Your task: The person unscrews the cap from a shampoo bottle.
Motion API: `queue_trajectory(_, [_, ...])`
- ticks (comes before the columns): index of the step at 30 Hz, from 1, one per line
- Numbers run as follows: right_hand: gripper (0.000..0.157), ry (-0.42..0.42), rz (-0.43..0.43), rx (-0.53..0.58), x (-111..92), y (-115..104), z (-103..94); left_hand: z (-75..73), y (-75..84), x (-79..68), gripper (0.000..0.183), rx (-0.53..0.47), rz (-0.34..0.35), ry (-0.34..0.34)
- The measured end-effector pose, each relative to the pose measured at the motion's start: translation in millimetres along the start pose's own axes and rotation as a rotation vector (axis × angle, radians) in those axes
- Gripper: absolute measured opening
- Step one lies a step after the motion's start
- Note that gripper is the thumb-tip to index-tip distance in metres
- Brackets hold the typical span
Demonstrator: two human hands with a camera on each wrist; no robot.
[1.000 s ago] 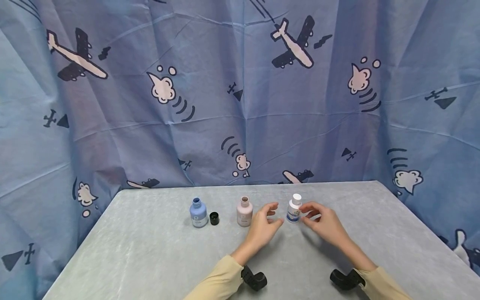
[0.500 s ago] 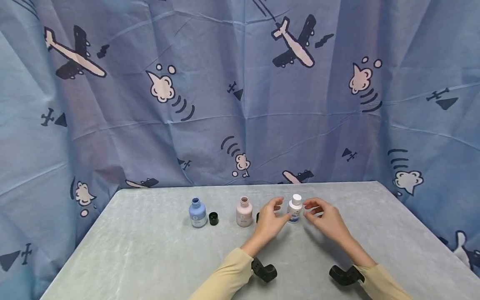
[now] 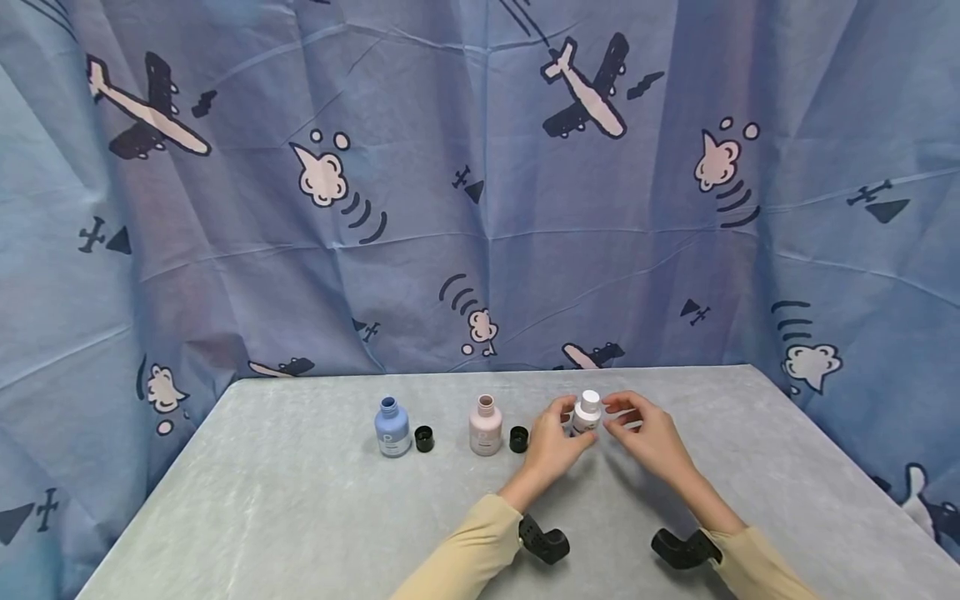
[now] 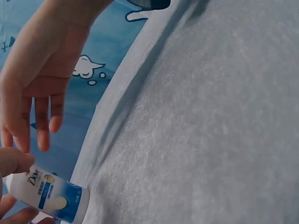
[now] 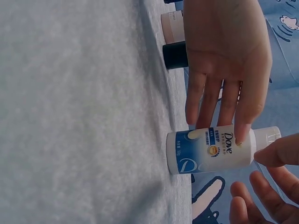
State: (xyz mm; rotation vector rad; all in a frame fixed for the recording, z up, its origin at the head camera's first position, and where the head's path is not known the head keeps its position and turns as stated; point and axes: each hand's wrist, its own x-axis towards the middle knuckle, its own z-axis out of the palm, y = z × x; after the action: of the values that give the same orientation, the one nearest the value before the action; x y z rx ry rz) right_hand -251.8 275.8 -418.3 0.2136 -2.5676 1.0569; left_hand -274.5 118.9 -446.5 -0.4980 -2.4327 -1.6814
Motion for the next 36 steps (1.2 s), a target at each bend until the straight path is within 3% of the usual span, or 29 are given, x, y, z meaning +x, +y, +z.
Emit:
queue_trajectory(10, [0.028, -0.004, 0.015, 0.029, -3, -3, -0.3, 10.9, -7.5, 0.4, 0.053, -0.004, 0.013, 0.044])
queue_trajectory(18, [0.031, 0.006, 0.013, 0.059, -3, -5, -1.1, 14.7, -9.6, -3.0, 0.041, -0.023, 0.015, 0.086])
queue_trajectory(27, [0.033, 0.013, -0.013, 0.06, -4, -5, 1.2, 15.7, -12.4, -4.2, 0.04, -0.026, 0.023, 0.12])
queue_trajectory(36, [0.033, 0.022, -0.018, 0.056, -3, -6, 2.8, 13.5, -12.7, -4.8, 0.04, 0.012, 0.024, 0.087])
